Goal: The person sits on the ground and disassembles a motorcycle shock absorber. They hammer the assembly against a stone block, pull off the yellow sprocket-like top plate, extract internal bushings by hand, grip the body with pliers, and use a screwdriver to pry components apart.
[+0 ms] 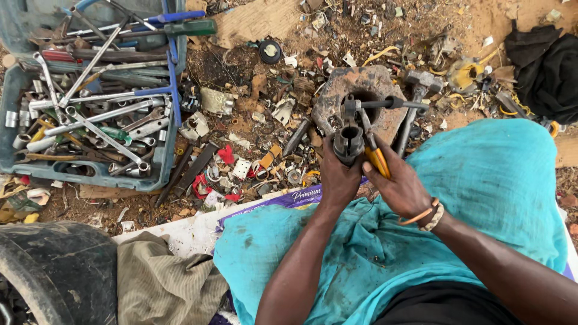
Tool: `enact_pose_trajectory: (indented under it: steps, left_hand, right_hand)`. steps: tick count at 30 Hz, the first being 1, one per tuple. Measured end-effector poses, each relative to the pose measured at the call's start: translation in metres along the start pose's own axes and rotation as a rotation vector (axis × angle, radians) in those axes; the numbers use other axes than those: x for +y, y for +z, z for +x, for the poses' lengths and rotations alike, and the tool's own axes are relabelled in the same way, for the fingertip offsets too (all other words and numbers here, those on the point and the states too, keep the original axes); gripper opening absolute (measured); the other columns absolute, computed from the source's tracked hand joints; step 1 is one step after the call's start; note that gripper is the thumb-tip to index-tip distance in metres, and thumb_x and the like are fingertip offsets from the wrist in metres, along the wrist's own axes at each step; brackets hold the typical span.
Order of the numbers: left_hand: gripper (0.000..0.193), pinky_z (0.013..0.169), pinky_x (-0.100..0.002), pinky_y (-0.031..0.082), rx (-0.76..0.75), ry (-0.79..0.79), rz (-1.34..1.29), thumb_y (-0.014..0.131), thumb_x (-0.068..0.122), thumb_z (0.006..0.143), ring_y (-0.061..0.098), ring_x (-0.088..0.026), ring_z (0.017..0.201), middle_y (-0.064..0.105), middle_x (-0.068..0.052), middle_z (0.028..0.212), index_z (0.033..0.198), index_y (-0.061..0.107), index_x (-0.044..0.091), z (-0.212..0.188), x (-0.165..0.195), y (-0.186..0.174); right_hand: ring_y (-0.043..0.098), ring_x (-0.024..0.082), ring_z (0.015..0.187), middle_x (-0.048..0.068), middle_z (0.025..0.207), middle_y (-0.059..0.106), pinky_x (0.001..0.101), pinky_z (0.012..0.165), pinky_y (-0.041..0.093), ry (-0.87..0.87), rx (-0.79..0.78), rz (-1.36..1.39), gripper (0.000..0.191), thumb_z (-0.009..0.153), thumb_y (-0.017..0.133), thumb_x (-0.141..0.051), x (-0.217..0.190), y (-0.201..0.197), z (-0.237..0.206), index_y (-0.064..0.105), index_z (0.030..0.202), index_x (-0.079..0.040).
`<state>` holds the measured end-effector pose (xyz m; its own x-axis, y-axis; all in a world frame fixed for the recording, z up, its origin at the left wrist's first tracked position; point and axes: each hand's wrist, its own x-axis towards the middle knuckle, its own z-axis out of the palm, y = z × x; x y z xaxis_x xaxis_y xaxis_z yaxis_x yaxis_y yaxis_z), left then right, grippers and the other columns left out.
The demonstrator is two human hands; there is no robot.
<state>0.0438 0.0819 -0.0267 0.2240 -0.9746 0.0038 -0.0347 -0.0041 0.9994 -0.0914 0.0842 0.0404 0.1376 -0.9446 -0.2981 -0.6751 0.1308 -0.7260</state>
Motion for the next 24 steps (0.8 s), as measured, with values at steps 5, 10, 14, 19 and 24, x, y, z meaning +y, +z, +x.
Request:
enact_pose_trajectory:
  steps: [5, 10, 14, 19, 24]
  left_hand:
    - [0.055, 0.088, -0.042, 0.059, 0.031, -0.017, -0.021, 0.075, 0.014, 0.088, 0.075, -0.032, 0.105, 0.073, -0.019, 0.114, 0.134, 0.047, 0.0, -0.001, -0.003, 0.001]
    - [0.054, 0.086, -0.041, 0.058, 0.045, -0.025, -0.018, 0.077, 0.015, 0.089, 0.075, -0.031, 0.103, 0.072, -0.018, 0.112, 0.132, 0.048, 0.0, 0.0, -0.005, 0.002]
    - [0.055, 0.086, -0.041, 0.058, 0.026, -0.065, -0.08, 0.077, 0.013, 0.087, 0.074, -0.029, 0.099, 0.072, -0.017, 0.111, 0.131, 0.046, 0.001, 0.0, -0.008, -0.001]
    - [0.048, 0.083, -0.034, 0.058, -0.033, -0.005, -0.192, 0.073, 0.007, 0.092, 0.072, -0.021, 0.096, 0.071, -0.013, 0.107, 0.131, 0.047, 0.002, -0.007, -0.02, 0.002]
    - [0.037, 0.065, -0.029, 0.053, -0.11, -0.18, -0.567, 0.072, 0.002, 0.096, 0.062, -0.012, 0.076, 0.065, -0.007, 0.097, 0.127, 0.052, 0.0, -0.02, -0.034, 0.013]
  right_hand:
    - [0.058, 0.044, 0.124, 0.028, 0.134, 0.061, 0.0477, 0.099, 0.048, -0.031, -0.006, -0.115, 0.073, 0.095, 0.064, -0.03, 0.003, 0.003, -0.002, 0.034, 0.158, -0.007]
    - [0.062, 0.043, 0.118, 0.029, 0.131, 0.062, 0.0475, 0.095, 0.05, -0.107, 0.041, -0.073, 0.07, 0.095, 0.064, -0.027, 0.004, 0.01, -0.001, 0.037, 0.155, -0.006]
    - [0.072, 0.04, 0.094, 0.024, 0.107, 0.072, 0.0487, 0.082, 0.054, 0.052, 0.025, 0.01, 0.061, 0.094, 0.063, -0.025, 0.002, 0.013, 0.001, 0.044, 0.149, -0.008]
    - [0.071, 0.041, 0.089, 0.023, 0.1, 0.071, 0.0496, 0.075, 0.054, -0.15, 0.08, 0.004, 0.044, 0.093, 0.062, -0.015, 0.016, 0.013, 0.003, 0.055, 0.134, -0.003]
    - [0.068, 0.043, 0.089, 0.024, 0.102, 0.069, 0.0494, 0.073, 0.055, -0.428, 0.225, -0.166, 0.041, 0.09, 0.069, -0.009, 0.043, 0.006, 0.016, 0.057, 0.128, 0.0]
